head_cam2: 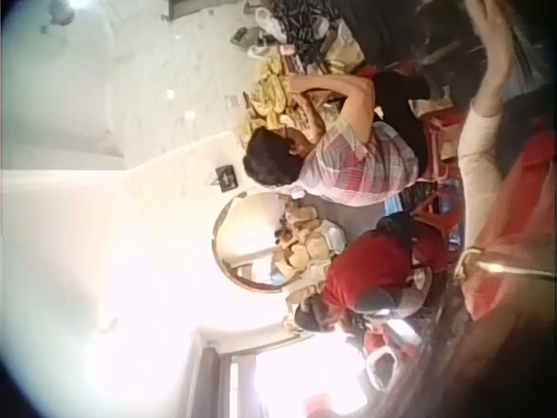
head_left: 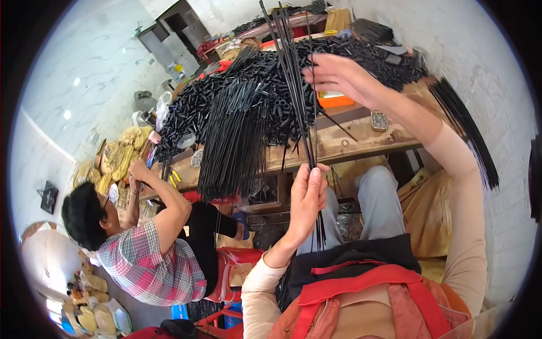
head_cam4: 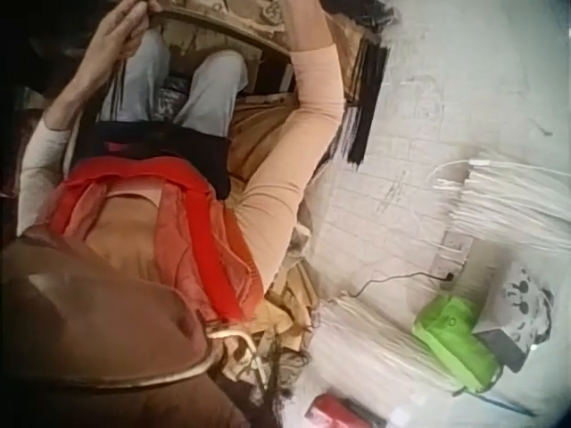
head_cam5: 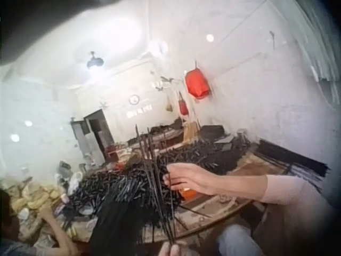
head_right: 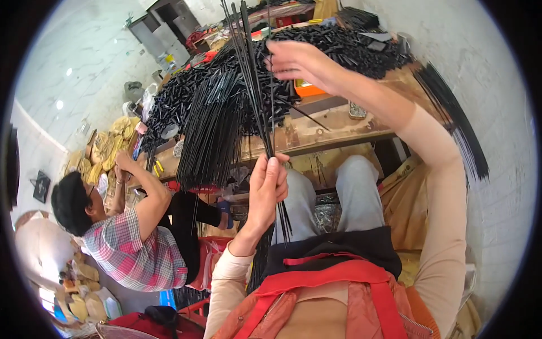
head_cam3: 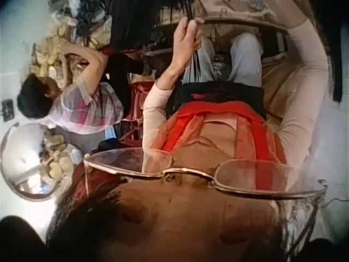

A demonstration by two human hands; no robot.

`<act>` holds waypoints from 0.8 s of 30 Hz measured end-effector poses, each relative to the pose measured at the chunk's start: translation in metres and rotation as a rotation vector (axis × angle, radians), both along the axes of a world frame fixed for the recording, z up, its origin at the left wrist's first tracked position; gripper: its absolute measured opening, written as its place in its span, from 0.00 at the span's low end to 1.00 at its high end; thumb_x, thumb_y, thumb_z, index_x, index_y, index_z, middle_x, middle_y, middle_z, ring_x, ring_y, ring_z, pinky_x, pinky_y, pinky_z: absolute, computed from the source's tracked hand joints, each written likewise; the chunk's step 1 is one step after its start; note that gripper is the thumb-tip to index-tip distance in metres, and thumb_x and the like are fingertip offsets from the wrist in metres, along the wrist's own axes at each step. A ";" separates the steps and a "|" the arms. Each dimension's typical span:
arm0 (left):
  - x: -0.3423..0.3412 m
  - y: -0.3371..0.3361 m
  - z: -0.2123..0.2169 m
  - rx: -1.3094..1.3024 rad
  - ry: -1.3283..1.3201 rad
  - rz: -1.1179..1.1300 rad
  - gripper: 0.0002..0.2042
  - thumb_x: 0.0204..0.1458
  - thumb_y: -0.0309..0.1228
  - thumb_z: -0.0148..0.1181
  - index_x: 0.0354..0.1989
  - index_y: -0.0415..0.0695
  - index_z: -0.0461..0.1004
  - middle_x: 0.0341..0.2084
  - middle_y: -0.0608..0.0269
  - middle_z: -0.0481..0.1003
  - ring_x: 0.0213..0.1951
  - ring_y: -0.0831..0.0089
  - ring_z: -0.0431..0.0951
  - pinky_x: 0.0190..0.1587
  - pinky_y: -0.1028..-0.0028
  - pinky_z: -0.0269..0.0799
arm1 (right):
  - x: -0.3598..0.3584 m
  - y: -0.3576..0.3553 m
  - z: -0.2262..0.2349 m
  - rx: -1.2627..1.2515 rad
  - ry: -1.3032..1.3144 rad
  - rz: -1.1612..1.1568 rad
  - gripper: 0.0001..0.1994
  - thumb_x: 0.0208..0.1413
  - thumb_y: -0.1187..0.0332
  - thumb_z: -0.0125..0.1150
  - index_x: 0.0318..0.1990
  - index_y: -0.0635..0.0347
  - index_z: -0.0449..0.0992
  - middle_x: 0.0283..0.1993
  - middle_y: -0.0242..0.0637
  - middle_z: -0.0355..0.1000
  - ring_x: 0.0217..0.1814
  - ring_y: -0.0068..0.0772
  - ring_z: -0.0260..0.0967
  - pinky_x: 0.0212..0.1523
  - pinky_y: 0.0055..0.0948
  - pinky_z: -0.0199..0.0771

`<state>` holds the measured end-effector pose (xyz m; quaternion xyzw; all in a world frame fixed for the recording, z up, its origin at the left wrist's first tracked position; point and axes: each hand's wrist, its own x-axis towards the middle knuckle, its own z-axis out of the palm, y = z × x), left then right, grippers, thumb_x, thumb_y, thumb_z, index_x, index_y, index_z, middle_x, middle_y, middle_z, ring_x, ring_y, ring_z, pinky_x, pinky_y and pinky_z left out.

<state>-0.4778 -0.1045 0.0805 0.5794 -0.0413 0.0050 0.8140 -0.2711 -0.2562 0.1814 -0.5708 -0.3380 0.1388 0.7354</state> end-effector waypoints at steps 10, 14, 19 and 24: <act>-0.007 -0.002 -0.004 0.061 0.025 0.142 0.09 0.64 0.31 0.50 0.48 0.42 0.71 0.19 0.77 0.63 0.16 0.89 0.55 0.17 0.85 0.45 | -0.022 -0.045 -0.041 -0.211 -0.027 0.012 0.35 0.63 0.41 0.46 0.58 0.69 0.69 0.51 0.50 0.74 0.51 0.39 0.75 0.51 0.34 0.75; 0.001 0.001 0.022 0.139 -0.126 0.206 0.07 0.64 0.31 0.49 0.43 0.42 0.71 0.20 0.72 0.68 0.15 0.88 0.56 0.16 0.85 0.46 | 0.016 -0.141 -0.110 -0.819 -0.314 -0.424 0.25 0.62 0.46 0.49 0.43 0.62 0.80 0.41 0.51 0.78 0.44 0.40 0.77 0.43 0.39 0.75; 0.021 -0.020 0.053 0.190 -0.132 0.199 0.03 0.62 0.27 0.52 0.36 0.44 0.68 0.21 0.68 0.69 0.14 0.87 0.59 0.15 0.85 0.47 | 0.061 -0.330 -0.194 -1.354 -0.594 -1.147 0.13 0.53 0.60 0.58 0.32 0.63 0.78 0.34 0.51 0.75 0.39 0.47 0.76 0.37 0.44 0.75; 0.045 -0.036 0.050 0.160 -0.027 0.162 0.04 0.64 0.29 0.49 0.42 0.43 0.69 0.20 0.69 0.68 0.12 0.87 0.55 0.13 0.85 0.44 | 0.073 -0.424 -0.238 -1.807 -0.522 -1.416 0.08 0.49 0.68 0.57 0.30 0.62 0.79 0.35 0.49 0.75 0.35 0.48 0.77 0.32 0.41 0.78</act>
